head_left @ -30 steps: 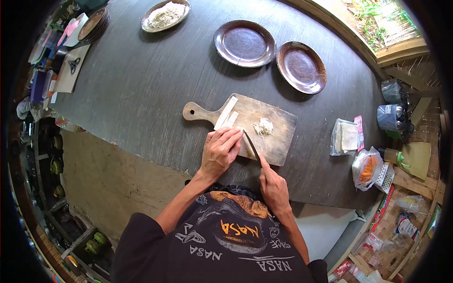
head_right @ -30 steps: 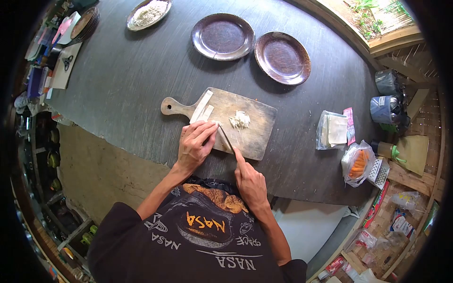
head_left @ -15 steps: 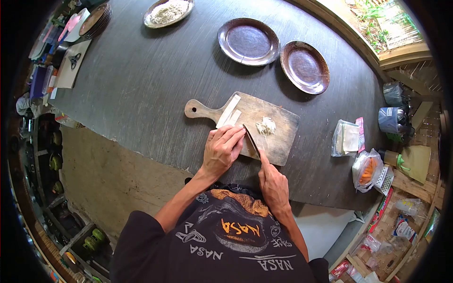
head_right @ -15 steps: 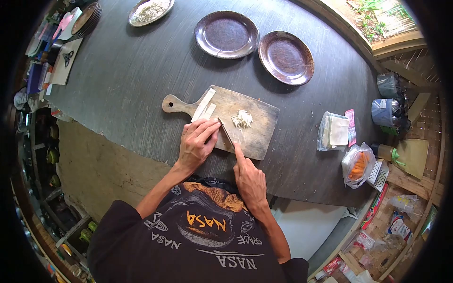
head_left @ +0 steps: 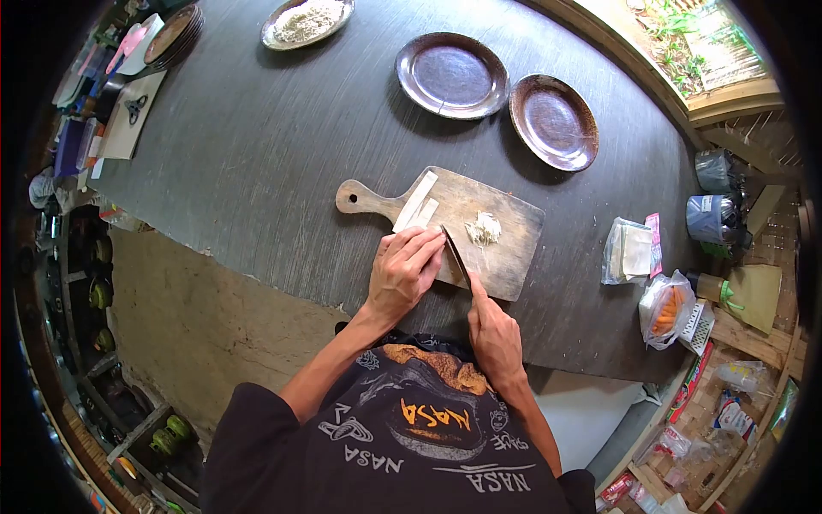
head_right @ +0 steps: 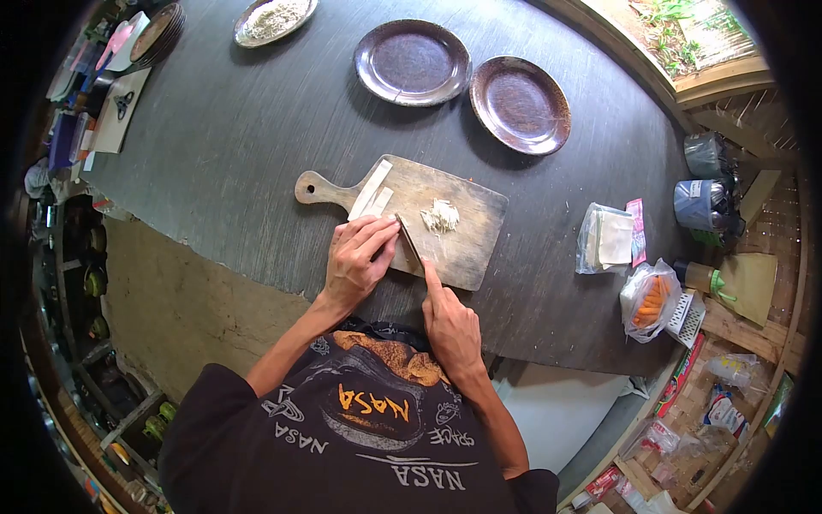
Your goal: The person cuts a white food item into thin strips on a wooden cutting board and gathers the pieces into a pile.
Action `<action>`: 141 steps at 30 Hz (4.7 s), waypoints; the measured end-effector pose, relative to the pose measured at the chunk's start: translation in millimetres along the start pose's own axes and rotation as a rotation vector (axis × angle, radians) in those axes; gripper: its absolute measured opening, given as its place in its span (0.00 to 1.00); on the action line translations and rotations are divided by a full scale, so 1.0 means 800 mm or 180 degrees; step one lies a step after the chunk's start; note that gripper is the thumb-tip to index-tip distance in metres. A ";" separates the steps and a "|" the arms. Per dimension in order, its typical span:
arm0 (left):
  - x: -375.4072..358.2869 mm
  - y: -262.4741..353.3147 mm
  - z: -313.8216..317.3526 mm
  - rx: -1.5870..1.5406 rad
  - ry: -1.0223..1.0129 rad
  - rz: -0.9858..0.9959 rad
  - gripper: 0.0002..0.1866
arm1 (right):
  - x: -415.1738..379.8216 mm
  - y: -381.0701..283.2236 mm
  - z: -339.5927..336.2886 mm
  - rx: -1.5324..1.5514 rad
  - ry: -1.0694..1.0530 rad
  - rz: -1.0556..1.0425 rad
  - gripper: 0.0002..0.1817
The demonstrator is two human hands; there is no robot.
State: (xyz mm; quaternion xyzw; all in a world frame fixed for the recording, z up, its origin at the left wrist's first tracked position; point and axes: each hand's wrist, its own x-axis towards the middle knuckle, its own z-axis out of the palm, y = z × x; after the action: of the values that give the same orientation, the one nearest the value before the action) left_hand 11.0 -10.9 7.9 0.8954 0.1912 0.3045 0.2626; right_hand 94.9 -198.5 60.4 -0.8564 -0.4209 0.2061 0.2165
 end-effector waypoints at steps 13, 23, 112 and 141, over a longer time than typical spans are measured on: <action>-0.002 -0.001 0.001 0.0024 0.0009 0.0012 0.13 | -0.016 0.016 0.007 0.0150 0.0110 -0.0051 0.37; 0.000 0.000 0.001 -0.0058 0.0022 -0.0048 0.13 | 0.000 0.004 -0.007 -0.0002 -0.0136 0.0110 0.36; -0.006 -0.013 -0.004 -0.0394 -0.0135 0.0010 0.14 | 0.000 0.004 0.004 0.0178 0.0031 -0.0025 0.37; -0.007 -0.012 -0.003 -0.0382 -0.0156 0.0015 0.14 | -0.018 0.002 0.003 0.0120 -0.0068 0.0093 0.37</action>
State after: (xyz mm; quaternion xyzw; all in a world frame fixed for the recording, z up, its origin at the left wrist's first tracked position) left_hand 3.2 -5.6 1.6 0.8857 0.1640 0.2940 0.3197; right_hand 86.4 -210.0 59.8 -0.8560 -0.4066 0.2264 0.2251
